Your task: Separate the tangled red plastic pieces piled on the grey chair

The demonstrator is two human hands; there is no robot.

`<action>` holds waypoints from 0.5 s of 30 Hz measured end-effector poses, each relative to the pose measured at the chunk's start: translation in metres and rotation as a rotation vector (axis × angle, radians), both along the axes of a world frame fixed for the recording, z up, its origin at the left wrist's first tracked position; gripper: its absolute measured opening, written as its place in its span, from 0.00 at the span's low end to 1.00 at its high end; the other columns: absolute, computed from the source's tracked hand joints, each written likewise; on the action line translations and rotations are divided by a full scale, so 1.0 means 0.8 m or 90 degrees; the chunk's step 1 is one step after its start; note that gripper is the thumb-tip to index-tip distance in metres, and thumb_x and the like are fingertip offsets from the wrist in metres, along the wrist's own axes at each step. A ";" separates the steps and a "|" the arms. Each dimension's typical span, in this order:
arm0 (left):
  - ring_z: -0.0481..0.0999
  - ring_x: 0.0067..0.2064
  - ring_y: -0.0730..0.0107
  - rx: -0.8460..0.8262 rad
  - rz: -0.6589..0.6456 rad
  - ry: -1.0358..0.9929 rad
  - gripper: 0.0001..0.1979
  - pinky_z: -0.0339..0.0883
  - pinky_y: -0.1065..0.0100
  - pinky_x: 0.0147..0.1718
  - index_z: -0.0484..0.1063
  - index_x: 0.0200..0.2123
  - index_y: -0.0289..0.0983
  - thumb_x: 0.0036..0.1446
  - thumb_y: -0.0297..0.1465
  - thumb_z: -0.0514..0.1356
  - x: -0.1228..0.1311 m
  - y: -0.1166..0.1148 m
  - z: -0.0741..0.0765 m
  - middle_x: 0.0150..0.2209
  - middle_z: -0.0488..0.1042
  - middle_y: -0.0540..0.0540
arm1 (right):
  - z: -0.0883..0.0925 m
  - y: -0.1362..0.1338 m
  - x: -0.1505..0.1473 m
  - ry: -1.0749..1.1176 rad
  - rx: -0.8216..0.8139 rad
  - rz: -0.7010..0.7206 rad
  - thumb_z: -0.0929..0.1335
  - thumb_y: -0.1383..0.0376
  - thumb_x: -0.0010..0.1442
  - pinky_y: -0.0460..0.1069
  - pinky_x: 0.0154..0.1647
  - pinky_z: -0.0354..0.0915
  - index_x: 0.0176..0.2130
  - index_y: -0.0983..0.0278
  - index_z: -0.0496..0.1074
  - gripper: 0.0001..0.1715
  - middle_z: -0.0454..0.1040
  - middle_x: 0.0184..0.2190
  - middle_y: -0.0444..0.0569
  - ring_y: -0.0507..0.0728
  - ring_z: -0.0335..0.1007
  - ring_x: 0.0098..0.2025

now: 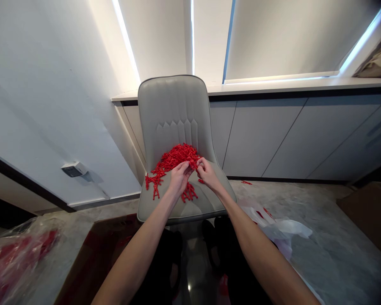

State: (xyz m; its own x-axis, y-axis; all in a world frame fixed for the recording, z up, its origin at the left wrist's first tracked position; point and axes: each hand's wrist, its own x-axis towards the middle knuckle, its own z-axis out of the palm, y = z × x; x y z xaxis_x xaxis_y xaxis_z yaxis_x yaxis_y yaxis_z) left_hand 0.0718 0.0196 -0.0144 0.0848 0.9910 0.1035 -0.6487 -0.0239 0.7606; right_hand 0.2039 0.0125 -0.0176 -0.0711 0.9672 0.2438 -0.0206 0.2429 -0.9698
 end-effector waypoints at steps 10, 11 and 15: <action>0.81 0.39 0.66 -0.022 -0.005 -0.015 0.11 0.69 0.59 0.52 0.78 0.34 0.34 0.47 0.30 0.73 0.000 -0.001 -0.001 0.34 0.81 0.44 | 0.002 -0.003 0.001 0.000 0.019 0.007 0.63 0.62 0.57 0.44 0.19 0.50 0.34 0.57 0.59 0.04 0.55 0.20 0.37 0.50 0.51 0.21; 0.81 0.40 0.65 -0.022 -0.002 -0.014 0.12 0.69 0.59 0.52 0.78 0.35 0.34 0.47 0.30 0.73 0.001 -0.001 -0.002 0.34 0.81 0.44 | 0.001 -0.003 0.001 -0.001 0.018 0.009 0.63 0.62 0.57 0.44 0.19 0.50 0.34 0.57 0.59 0.04 0.56 0.20 0.37 0.50 0.51 0.21; 0.81 0.42 0.64 -0.011 0.017 -0.012 0.13 0.69 0.58 0.52 0.78 0.35 0.35 0.46 0.32 0.74 0.004 -0.003 -0.006 0.35 0.81 0.45 | -0.003 0.000 -0.001 0.006 0.027 0.029 0.63 0.62 0.57 0.44 0.19 0.50 0.34 0.57 0.58 0.05 0.55 0.19 0.36 0.50 0.51 0.20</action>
State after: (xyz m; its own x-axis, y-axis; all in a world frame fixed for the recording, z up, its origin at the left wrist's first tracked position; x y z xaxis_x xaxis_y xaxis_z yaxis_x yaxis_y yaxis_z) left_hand 0.0748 0.0170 -0.0190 0.0568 0.9946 0.0873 -0.6622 -0.0279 0.7488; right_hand 0.2030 0.0121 -0.0203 -0.1129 0.9516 0.2860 -0.0423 0.2830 -0.9582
